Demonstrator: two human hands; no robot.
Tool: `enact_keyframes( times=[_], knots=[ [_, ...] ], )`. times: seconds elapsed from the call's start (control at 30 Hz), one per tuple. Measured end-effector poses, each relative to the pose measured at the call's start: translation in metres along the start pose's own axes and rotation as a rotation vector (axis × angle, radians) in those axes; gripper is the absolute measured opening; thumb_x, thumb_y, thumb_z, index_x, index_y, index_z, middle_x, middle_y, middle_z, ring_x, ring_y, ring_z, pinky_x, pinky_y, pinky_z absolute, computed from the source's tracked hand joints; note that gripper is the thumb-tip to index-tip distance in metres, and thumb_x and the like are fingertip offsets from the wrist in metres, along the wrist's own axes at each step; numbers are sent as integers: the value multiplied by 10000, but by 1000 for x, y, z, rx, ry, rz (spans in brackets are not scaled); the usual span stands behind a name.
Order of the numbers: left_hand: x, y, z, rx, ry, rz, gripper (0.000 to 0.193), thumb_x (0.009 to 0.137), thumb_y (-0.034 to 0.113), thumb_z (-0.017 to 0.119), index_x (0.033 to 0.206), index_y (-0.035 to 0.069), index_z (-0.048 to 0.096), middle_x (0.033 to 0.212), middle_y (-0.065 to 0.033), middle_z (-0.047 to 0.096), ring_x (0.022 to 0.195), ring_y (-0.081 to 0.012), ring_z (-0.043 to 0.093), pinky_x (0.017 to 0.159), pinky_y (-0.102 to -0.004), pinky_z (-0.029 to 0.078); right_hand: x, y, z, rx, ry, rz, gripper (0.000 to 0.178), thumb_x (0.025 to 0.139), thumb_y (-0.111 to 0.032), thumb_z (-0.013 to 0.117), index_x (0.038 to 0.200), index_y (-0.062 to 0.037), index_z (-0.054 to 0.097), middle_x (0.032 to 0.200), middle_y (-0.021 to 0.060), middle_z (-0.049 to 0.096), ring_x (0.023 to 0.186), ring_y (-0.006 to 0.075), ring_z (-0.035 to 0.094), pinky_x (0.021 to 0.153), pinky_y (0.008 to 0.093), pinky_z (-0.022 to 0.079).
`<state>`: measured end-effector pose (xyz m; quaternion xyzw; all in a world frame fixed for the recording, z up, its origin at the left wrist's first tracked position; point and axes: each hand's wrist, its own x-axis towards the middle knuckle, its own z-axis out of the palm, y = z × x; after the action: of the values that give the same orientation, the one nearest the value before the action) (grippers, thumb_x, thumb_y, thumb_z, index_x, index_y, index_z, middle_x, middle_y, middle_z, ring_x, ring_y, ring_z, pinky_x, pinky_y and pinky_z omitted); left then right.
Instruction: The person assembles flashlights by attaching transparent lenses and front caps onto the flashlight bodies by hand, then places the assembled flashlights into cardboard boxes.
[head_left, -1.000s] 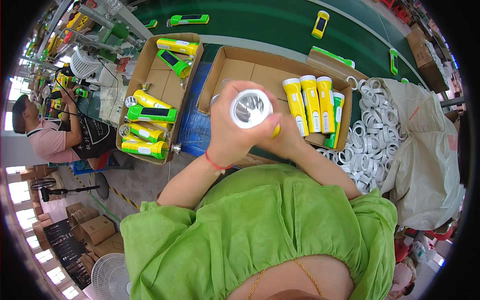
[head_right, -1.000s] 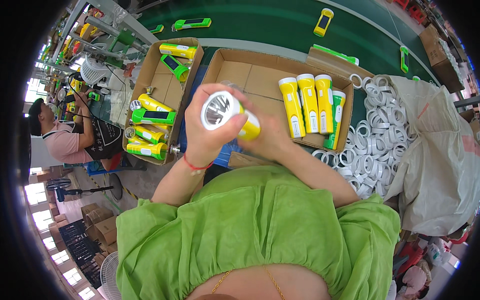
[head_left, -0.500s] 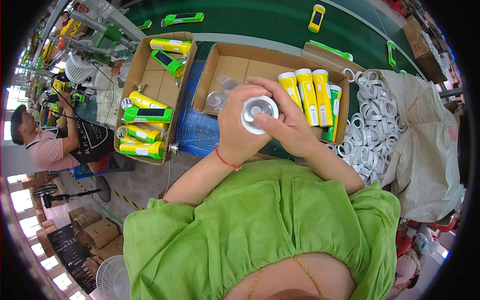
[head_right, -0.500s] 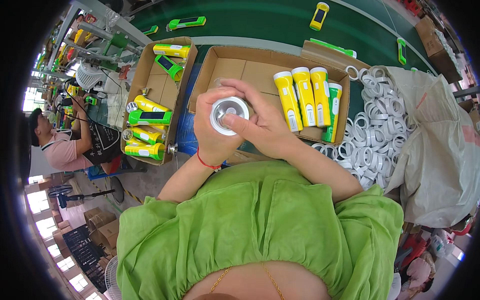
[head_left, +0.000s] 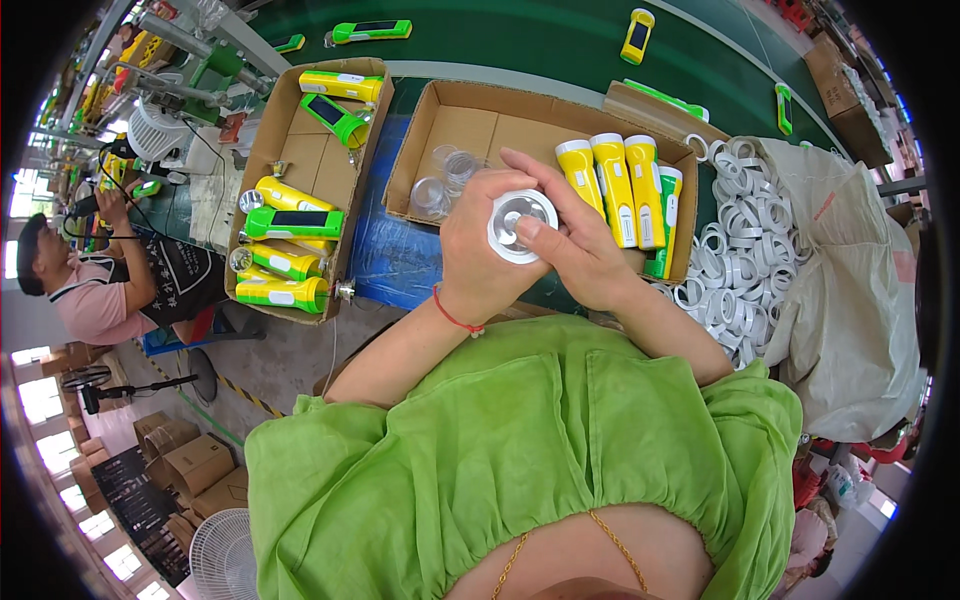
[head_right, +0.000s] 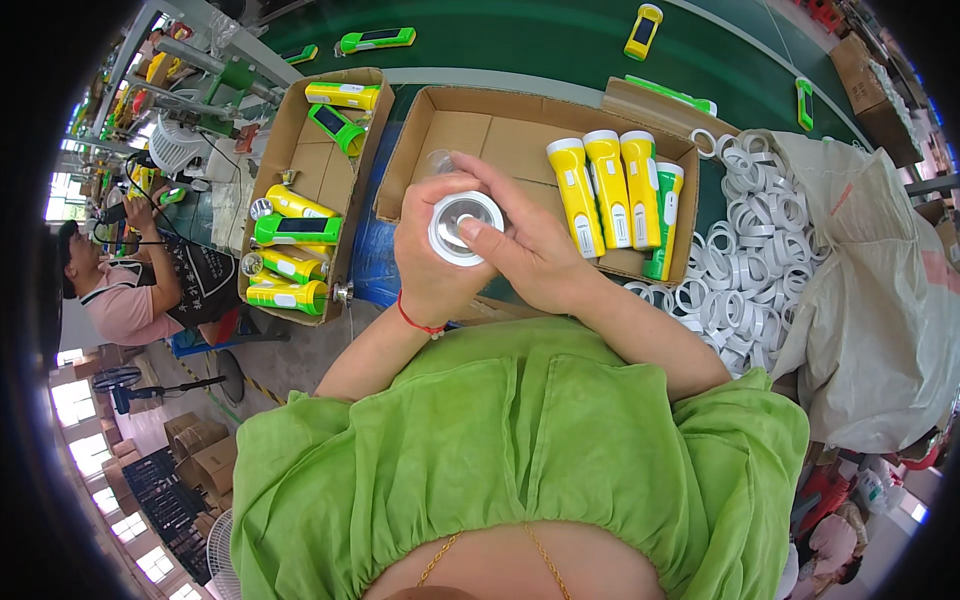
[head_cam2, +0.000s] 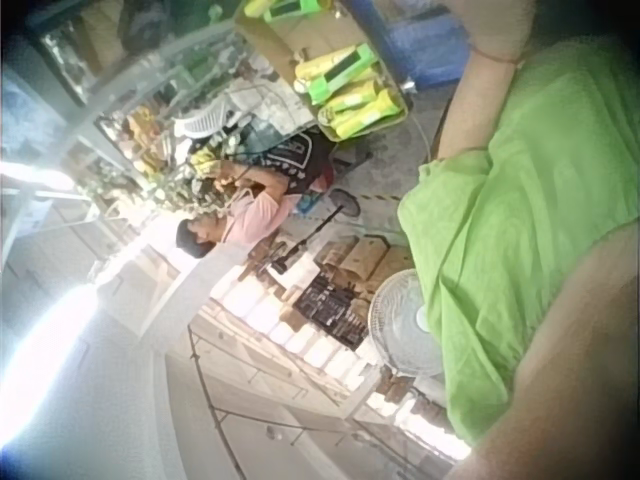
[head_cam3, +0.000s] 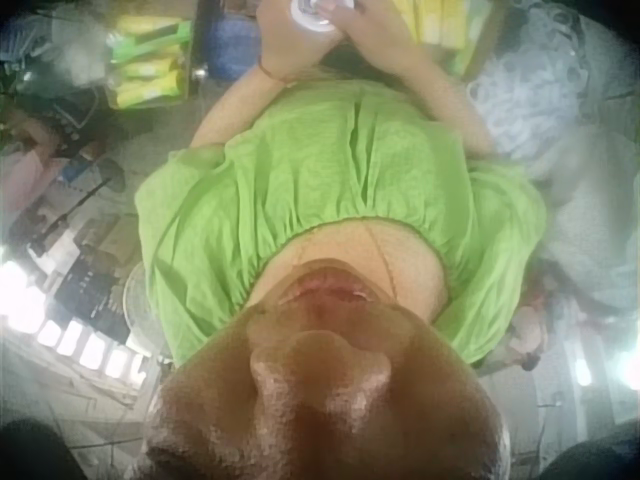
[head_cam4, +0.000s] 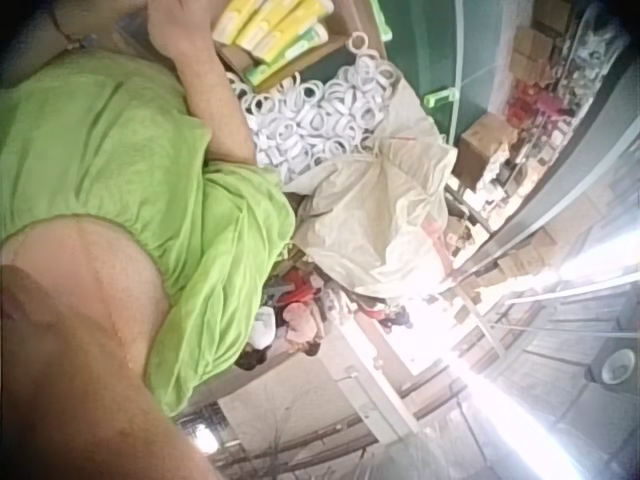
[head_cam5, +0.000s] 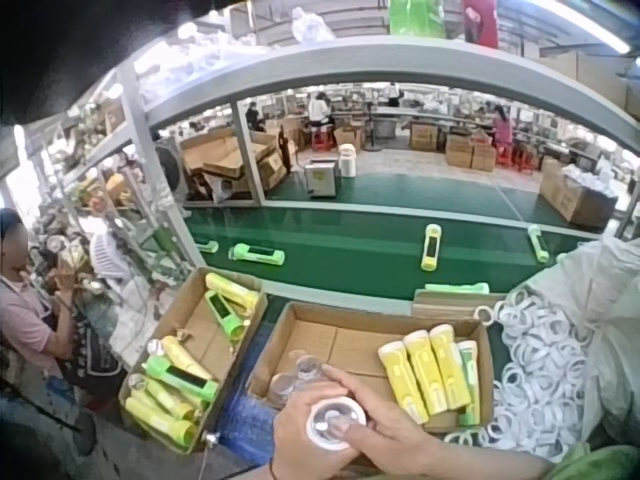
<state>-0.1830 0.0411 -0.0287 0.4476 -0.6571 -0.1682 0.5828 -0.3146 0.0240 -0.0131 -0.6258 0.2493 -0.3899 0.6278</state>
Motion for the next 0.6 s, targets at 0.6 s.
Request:
enact_keyframes(
  times=[0.6],
  knots=[
    [29,-23,-49,-1193,-489,-467,497,699,217,749,1071,53,463,971,-123,584,936,-228,590,837,-375,498,-18,33,-22,396,-591,650,523,705,-209,760,1122,2,524,800,88,620,662,156,589,689,298,473]
  ],
)
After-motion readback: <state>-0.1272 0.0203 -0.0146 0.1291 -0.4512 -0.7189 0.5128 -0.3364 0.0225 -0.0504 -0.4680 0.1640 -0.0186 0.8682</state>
